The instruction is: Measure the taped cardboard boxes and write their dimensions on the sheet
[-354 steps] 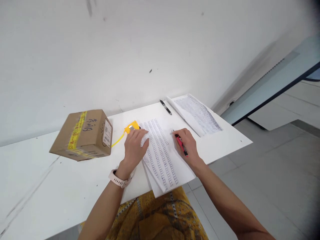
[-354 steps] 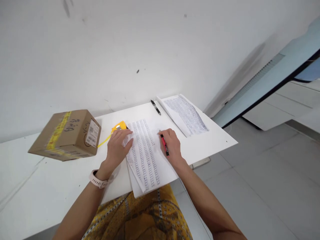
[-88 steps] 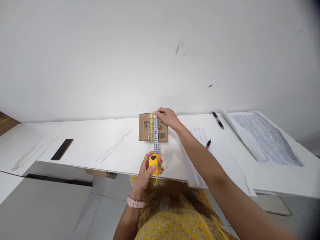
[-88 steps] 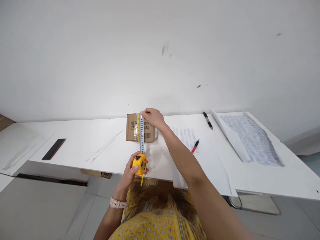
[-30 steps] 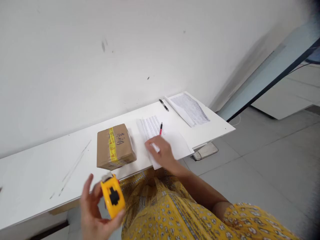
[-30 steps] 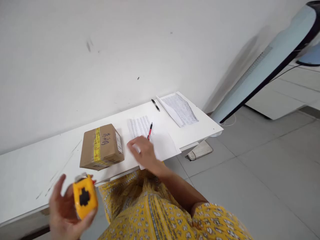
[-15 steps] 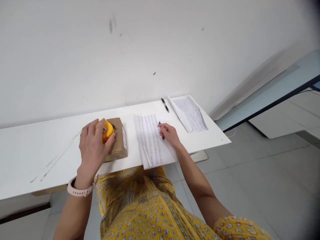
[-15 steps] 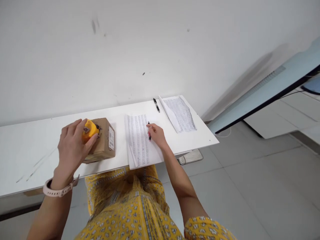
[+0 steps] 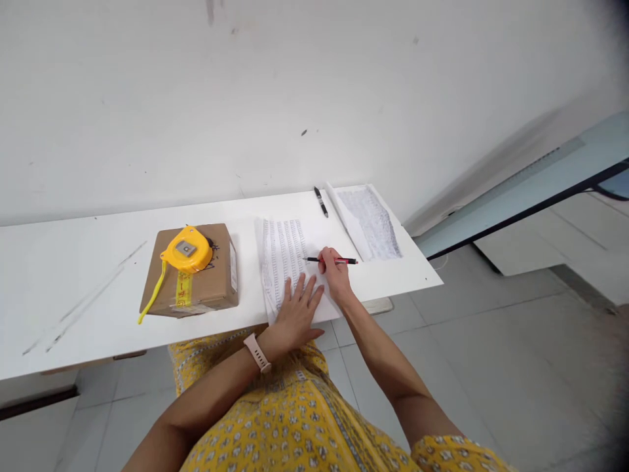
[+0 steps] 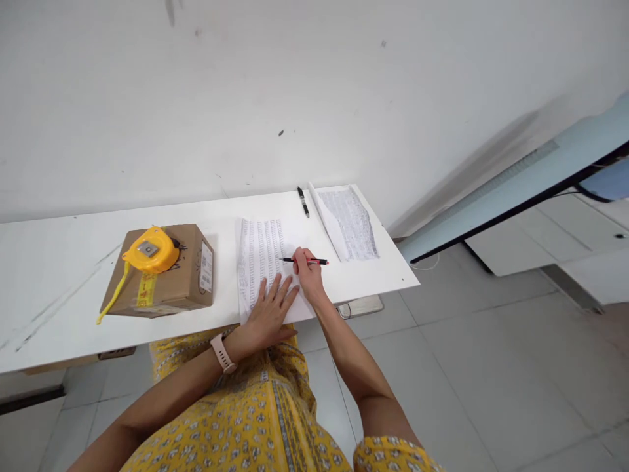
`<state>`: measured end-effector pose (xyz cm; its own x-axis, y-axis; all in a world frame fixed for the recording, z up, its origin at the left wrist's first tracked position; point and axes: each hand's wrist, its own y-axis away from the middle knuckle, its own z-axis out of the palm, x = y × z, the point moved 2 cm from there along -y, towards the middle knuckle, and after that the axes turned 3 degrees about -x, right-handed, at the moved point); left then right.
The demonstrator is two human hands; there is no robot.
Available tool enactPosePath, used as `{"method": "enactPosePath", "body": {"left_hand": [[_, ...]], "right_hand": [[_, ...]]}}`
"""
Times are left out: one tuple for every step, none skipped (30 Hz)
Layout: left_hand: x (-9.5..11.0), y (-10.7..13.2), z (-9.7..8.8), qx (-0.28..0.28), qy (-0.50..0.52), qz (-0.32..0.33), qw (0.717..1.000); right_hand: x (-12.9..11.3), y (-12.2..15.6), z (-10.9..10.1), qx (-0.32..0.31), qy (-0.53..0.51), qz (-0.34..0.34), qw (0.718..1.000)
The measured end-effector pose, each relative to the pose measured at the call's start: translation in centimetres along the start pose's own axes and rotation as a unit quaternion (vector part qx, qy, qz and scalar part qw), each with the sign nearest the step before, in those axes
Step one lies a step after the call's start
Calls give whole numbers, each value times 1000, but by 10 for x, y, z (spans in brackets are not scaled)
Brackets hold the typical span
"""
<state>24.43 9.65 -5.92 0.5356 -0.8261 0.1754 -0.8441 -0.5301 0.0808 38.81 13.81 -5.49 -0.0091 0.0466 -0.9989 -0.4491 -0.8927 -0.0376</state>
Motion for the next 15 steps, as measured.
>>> {"method": "enactPosePath", "body": {"left_hand": [[-3, 1, 2, 11, -8, 0, 1000], [-5, 1, 2, 22, -15, -1, 1000], [-6, 2, 3, 31, -20, -3, 999], [-6, 3, 3, 38, -23, -5, 999], [-6, 4, 3, 43, -26, -5, 999], [-5, 4, 3, 46, -28, -6, 999], [-4, 4, 3, 48, -30, -8, 998], [-2, 4, 2, 47, -30, -9, 998], [-1, 3, 1, 46, -29, -11, 998], [-1, 2, 0, 42, -25, -13, 999], [0, 1, -2, 38, -18, -16, 999], [-1, -1, -4, 33, -7, -20, 999], [-2, -3, -5, 29, 7, -25, 999], [-3, -4, -7, 27, 22, -31, 999], [-5, -5, -7, 26, 35, -36, 998]], "right_hand": [[2, 0, -1, -19, 3, -2, 1000], [3, -1, -3, -42, 5, -4, 999], [4, -2, -4, -63, 9, -5, 998], [4, -2, -5, -74, 19, -5, 997], [5, -3, -5, -76, 34, -7, 997], [5, -3, -5, -70, 51, -11, 996], [6, -3, -5, -59, 66, -17, 996], [6, -3, -5, -46, 75, -23, 996], [6, -2, -4, -39, 78, -29, 996], [6, -2, -3, -37, 77, -31, 996], [7, -1, -3, -36, 74, -31, 996], [7, 0, -2, -35, 73, -29, 996], [7, 0, -2, -31, 75, -27, 996], [7, 0, -3, -24, 80, -24, 996], [7, 0, -3, -14, 87, -24, 996]]}}
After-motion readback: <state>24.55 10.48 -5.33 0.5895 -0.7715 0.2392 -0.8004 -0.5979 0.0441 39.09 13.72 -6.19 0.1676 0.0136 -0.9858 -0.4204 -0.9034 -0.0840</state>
